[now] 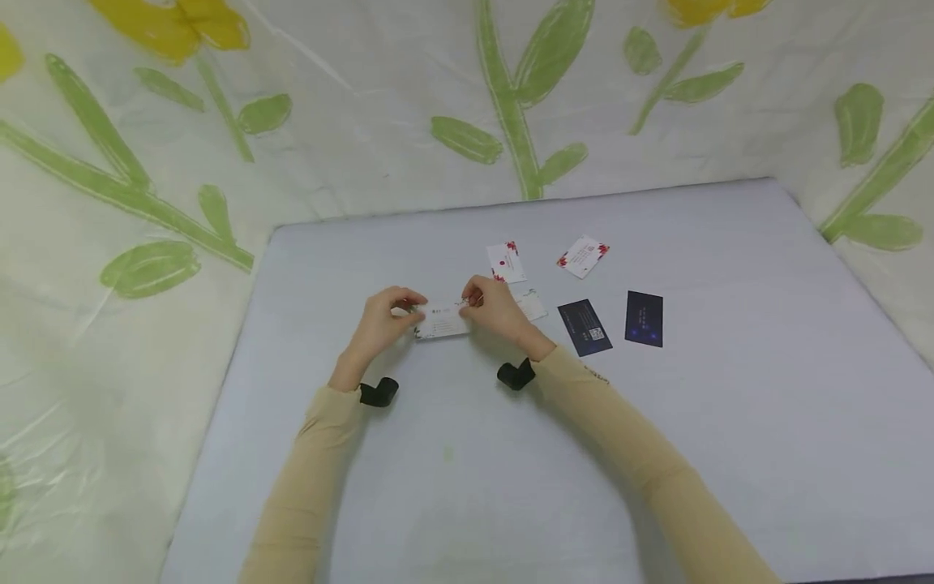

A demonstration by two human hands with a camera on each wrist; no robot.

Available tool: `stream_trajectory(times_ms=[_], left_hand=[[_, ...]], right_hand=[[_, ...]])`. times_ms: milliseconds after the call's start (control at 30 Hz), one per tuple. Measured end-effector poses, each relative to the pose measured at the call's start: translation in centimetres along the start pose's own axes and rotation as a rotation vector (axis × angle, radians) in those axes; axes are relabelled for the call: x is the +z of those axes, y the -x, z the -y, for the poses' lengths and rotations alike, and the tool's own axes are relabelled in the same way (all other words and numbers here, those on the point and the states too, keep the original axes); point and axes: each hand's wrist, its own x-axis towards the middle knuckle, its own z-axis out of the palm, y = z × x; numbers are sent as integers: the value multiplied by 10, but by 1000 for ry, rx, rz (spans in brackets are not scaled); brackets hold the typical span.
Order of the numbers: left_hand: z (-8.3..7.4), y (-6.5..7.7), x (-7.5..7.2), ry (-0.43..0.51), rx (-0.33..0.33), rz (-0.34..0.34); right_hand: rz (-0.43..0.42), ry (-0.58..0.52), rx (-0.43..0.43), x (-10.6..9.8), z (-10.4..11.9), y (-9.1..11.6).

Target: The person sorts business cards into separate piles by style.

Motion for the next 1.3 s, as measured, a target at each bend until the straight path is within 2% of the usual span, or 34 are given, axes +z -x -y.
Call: stream_trajectory(times_ms=[100,233,400,533,867,1000,1100,1200,1300], left_hand=[[1,-4,3,-27,-53,-2],[1,-6,8,-78,-97,23],[-1,-7,14,-179,-98,43],[-4,-9,16,-252,-113,72],[-2,-9,18,-293,-125,98],[-4,-10,18,-305,-124,110],[-9,-9,18,-340,-113,111],[-17,-8,22,-384,-96,82],[-29,-10,30,-407,-62,33]], right_hand=[[14,15,42,-3,0,-8],[48,87,89,0,0,-14],[79,235,119,8,1,-16],[111,343,113,10,5,-16],[161,507,84,12,11,-14],[170,505,90,11,12,-13],[189,440,68,7,11,-12],[197,354,-2,-4,4,-11],[169,276,-91,-26,-3,-10]])
